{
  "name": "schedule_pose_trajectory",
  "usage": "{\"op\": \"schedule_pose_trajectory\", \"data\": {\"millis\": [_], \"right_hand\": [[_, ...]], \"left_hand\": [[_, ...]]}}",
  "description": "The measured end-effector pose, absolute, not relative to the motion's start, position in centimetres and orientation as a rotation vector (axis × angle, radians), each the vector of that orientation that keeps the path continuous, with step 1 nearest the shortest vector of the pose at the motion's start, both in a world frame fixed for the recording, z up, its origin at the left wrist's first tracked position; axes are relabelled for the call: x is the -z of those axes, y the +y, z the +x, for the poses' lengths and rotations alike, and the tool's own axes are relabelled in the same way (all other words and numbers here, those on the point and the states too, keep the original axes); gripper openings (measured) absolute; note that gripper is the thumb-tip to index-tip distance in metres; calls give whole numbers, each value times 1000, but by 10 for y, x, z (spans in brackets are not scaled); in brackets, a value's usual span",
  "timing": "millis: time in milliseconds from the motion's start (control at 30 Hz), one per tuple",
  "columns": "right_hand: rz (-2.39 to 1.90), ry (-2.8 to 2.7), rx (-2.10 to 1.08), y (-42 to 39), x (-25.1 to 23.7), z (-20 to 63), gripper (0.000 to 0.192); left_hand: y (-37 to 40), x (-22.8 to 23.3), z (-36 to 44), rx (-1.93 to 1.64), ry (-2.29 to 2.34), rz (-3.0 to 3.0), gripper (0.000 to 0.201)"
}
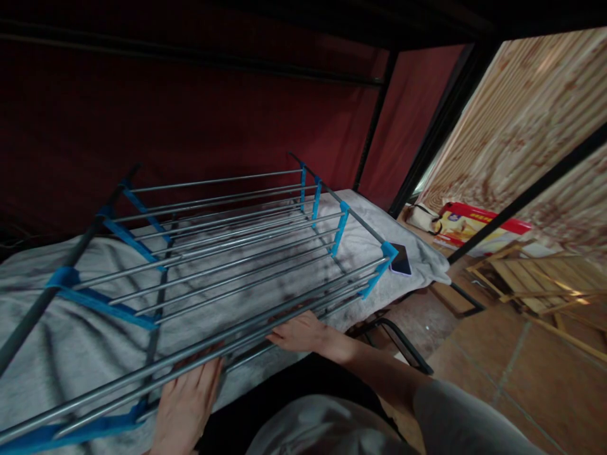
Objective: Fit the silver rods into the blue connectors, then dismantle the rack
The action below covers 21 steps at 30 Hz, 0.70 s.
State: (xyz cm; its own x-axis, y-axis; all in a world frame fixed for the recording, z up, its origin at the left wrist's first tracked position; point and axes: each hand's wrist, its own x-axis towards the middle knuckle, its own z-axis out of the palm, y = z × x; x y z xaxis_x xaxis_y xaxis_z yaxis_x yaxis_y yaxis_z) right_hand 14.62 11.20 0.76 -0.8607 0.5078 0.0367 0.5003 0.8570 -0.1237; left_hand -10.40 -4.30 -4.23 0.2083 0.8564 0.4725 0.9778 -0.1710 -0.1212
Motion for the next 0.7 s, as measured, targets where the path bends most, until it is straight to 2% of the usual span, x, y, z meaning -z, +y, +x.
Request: {"op": "schedule_pose_trajectory", "data": {"millis": [233,400,700], "right_hand": [[-807,-2965,-161,111,-5,147,39],[-791,-2901,-135,109,-2,149,38],[-691,-2721,-159,111,6,171,24]], "left_hand": [[-33,27,-110,81,-2166,-2173,41],[-33,9,-105,-74,-2209,-2280,44],[-26,3,-102,-136,-2204,-2355,49]]}}
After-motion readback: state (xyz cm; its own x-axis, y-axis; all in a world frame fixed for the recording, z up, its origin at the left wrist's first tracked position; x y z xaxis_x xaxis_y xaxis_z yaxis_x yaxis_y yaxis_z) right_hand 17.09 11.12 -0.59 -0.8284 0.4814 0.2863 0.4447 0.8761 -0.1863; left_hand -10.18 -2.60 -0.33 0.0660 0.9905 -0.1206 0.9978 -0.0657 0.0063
